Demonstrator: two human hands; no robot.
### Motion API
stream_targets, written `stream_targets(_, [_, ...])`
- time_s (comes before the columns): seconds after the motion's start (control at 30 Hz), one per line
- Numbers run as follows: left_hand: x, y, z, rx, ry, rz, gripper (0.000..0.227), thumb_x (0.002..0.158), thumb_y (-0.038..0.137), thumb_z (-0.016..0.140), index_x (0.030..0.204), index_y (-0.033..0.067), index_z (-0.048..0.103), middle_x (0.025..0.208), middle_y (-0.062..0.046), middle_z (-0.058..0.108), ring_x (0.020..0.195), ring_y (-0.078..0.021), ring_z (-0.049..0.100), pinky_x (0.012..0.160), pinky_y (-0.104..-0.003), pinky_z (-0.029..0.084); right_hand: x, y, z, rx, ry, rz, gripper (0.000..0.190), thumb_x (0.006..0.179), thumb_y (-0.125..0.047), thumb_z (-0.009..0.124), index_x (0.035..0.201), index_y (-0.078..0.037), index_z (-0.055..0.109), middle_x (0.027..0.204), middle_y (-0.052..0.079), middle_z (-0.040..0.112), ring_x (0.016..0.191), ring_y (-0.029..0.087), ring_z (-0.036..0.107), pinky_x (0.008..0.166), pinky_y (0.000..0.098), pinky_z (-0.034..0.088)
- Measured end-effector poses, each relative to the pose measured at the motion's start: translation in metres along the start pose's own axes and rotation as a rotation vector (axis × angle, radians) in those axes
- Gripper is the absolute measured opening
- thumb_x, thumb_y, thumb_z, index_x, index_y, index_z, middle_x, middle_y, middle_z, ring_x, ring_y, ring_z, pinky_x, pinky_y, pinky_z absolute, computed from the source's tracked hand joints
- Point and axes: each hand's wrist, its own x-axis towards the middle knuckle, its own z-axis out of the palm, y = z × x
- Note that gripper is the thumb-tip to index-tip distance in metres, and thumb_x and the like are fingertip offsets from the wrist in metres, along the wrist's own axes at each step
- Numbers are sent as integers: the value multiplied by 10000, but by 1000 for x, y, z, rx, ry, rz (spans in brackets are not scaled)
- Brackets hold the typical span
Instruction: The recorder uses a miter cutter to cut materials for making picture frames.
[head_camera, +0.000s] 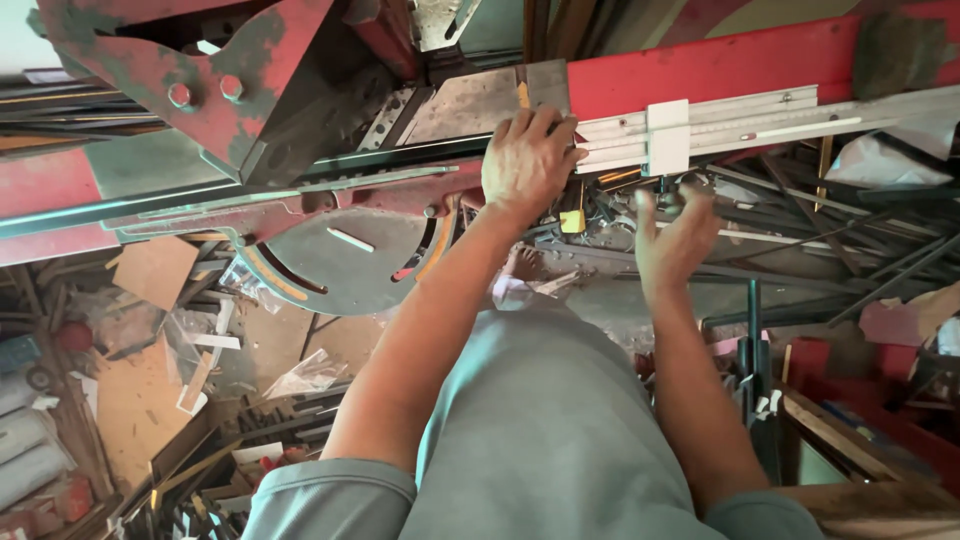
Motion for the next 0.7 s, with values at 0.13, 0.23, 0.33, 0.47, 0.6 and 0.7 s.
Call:
stream_targets(0.13, [1, 3, -3, 13, -15, -7, 317, 825, 371, 773, 1071, 181, 710, 1070, -7, 625, 1056, -254, 603, 881, -441, 491, 1, 9, 4, -17, 2, -21, 330, 1085, -346, 717, 1153, -36, 628, 971, 150, 644, 894, 380, 619, 812, 494, 433])
stream_targets(0.23, [-3, -1, 4, -10, 24, 23, 325, 837, 363, 771, 1082, 162, 701, 1086, -13, 623, 1058, -255, 596, 880, -436, 489, 0, 12, 15, 69, 12, 5, 310, 1138, -331, 627, 1162, -24, 649, 941, 165, 657, 859, 386, 640, 750, 490, 462])
stream_targets(0.33, [-1, 1, -2, 5, 8, 14, 309, 836, 361, 776, 1069, 171, 705, 1060, -16, 617, 1051, -259, 595, 896, -438, 490, -13, 17, 40, 328, 12, 202, 375, 1178, -368, 486, 1071, -38, 626, 831, 120, 655, 744, 302, 653, 664, 437, 481])
stream_targets(0.47, [-1, 1, -3, -9, 7, 23, 304, 838, 356, 776, 1059, 160, 701, 1064, -14, 619, 1050, -260, 597, 906, -440, 488, -19, 27, 79, 700, 40, 528, 485, 1149, -463, 411, 875, -84, 538, 674, 38, 554, 580, 188, 559, 550, 372, 430])
stream_targets(0.6, [0, 2, -4, -9, -9, 5, 300, 829, 366, 779, 1031, 156, 709, 1066, -20, 621, 1049, -274, 595, 905, -443, 484, -14, 30, 80, 1177, 5, 927, 545, 1059, -610, 417, 781, -144, 462, 612, -13, 421, 497, 162, 430, 475, 341, 394])
stream_targets(0.7, [-2, -2, -2, -4, -23, 0, 321, 839, 364, 776, 1075, 157, 708, 1086, -23, 622, 1069, -273, 591, 937, -445, 479, -16, 44, 86, 1342, -66, 1042, 570, 1027, -666, 412, 775, -156, 455, 605, -17, 394, 499, 175, 418, 501, 348, 412])
